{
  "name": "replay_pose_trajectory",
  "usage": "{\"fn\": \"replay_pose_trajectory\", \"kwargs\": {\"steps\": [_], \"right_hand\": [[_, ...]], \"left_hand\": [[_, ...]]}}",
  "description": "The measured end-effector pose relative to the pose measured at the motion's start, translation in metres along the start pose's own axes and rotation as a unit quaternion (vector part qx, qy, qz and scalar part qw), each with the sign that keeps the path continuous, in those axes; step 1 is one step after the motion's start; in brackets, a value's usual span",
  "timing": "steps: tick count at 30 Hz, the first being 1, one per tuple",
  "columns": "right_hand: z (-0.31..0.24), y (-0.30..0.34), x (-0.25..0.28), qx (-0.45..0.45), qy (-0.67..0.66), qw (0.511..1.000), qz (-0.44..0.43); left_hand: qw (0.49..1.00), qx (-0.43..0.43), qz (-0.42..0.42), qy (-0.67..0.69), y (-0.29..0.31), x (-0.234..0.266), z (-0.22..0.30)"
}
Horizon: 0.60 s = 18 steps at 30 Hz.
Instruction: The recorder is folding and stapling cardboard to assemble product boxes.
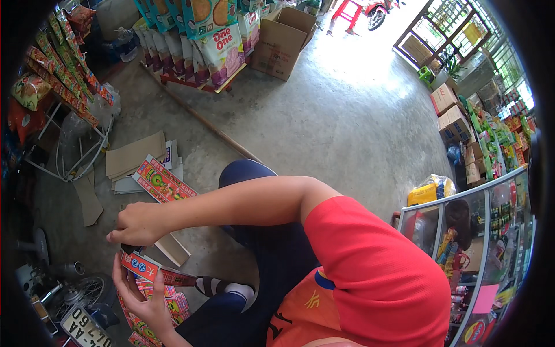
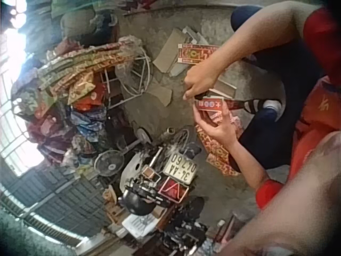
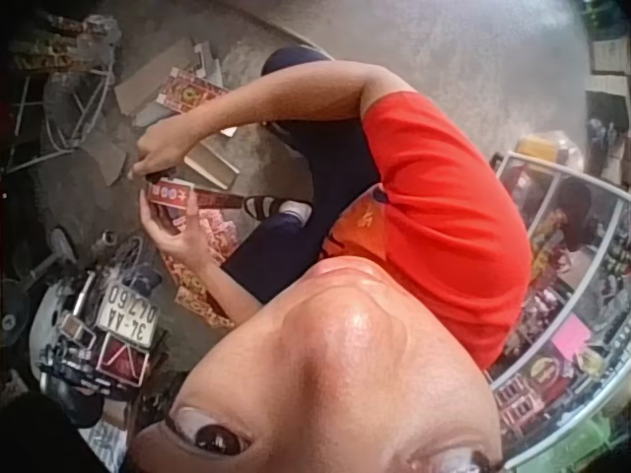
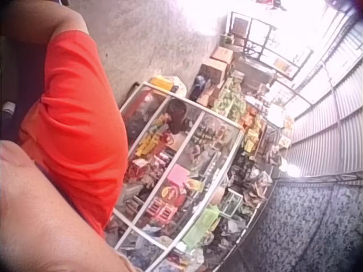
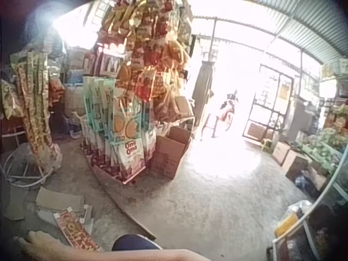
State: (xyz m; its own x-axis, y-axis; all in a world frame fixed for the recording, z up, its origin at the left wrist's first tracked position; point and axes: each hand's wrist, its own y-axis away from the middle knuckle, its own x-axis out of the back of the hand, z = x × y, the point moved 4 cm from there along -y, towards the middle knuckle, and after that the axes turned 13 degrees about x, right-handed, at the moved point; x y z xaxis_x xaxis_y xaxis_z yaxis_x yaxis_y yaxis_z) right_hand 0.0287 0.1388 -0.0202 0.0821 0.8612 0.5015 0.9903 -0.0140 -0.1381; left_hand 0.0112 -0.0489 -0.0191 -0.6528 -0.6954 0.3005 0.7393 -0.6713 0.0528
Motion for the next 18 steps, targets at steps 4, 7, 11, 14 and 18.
{"fn": "replay_pose_trajectory", "kwargs": {"steps": [4,7,11,14,18], "right_hand": [[-0.006,0.003,0.004,-0.021,-0.030,0.999,-0.009],[-0.004,0.003,0.004,-0.033,-0.026,0.999,-0.015],[0.003,-0.002,0.001,-0.007,-0.013,1.000,-0.006],[0.007,-0.001,0.000,0.045,0.061,0.997,0.014],[0.002,0.000,0.003,0.035,0.046,0.998,0.010]], "left_hand": [[1.000,-0.007,0.005,-0.009,0.000,0.002,-0.002],[1.000,-0.007,0.002,-0.003,0.001,-0.002,0.002],[1.000,-0.006,0.008,-0.006,0.001,0.002,-0.003],[1.000,-0.013,0.008,-0.003,0.001,0.002,-0.002],[1.000,-0.018,0.008,-0.017,0.000,0.002,-0.002]]}}
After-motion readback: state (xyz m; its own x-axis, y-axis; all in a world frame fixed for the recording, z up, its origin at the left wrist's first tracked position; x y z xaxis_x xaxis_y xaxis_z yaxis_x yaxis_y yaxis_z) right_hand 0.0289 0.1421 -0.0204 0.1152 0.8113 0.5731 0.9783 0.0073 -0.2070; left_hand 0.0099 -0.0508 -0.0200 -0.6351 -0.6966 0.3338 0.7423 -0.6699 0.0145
